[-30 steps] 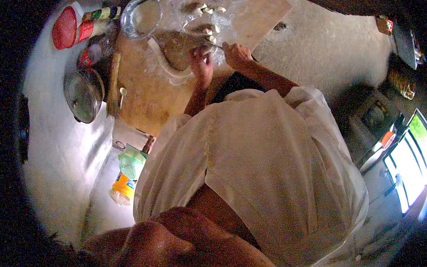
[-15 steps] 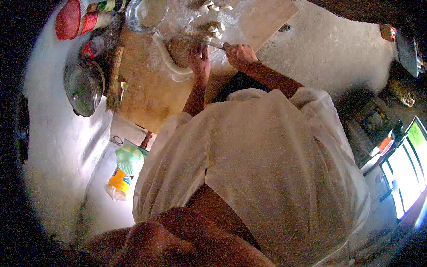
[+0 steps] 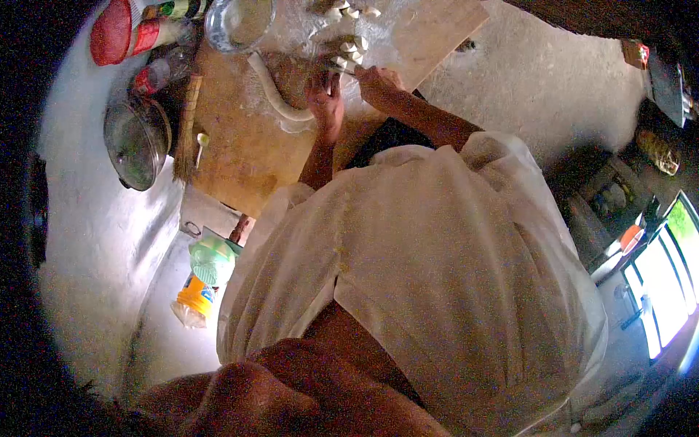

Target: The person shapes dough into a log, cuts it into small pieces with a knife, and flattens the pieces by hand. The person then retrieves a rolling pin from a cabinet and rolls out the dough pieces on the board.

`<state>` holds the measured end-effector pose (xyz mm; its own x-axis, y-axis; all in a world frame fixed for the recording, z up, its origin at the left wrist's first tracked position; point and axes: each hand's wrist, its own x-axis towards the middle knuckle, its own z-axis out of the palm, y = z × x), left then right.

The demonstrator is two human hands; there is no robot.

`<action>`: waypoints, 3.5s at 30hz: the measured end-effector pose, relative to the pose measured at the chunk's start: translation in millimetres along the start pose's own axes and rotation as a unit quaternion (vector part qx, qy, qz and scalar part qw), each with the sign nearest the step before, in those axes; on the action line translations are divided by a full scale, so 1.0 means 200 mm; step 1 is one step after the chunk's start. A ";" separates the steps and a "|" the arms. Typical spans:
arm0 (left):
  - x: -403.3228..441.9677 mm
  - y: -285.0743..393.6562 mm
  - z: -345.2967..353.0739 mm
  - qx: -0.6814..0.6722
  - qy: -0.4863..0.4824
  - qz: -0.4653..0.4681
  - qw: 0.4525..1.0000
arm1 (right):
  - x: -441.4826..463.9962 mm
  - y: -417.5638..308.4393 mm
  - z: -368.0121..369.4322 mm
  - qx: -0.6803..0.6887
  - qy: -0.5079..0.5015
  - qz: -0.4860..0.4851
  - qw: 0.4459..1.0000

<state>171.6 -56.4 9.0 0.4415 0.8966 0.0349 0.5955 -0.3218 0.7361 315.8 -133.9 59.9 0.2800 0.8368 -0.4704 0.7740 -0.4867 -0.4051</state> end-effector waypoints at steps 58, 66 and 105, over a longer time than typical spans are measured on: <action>0.04 0.08 0.13 -0.049 0.004 0.031 0.998 | -0.13 0.35 -0.13 0.028 0.111 -0.124 0.986; 0.05 0.11 0.11 -0.038 -0.001 0.015 0.999 | -0.12 0.35 -0.13 0.006 0.084 -0.111 0.990; 0.04 0.02 0.07 0.021 0.082 -0.010 0.996 | -0.04 0.20 -0.19 -0.048 0.001 -0.091 0.995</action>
<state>186.6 -53.7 2.2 0.3156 0.9397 0.1319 0.6318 -0.3118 0.7096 366.5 -151.3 77.1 0.1321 0.9095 -0.3941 0.8623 -0.3015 -0.4068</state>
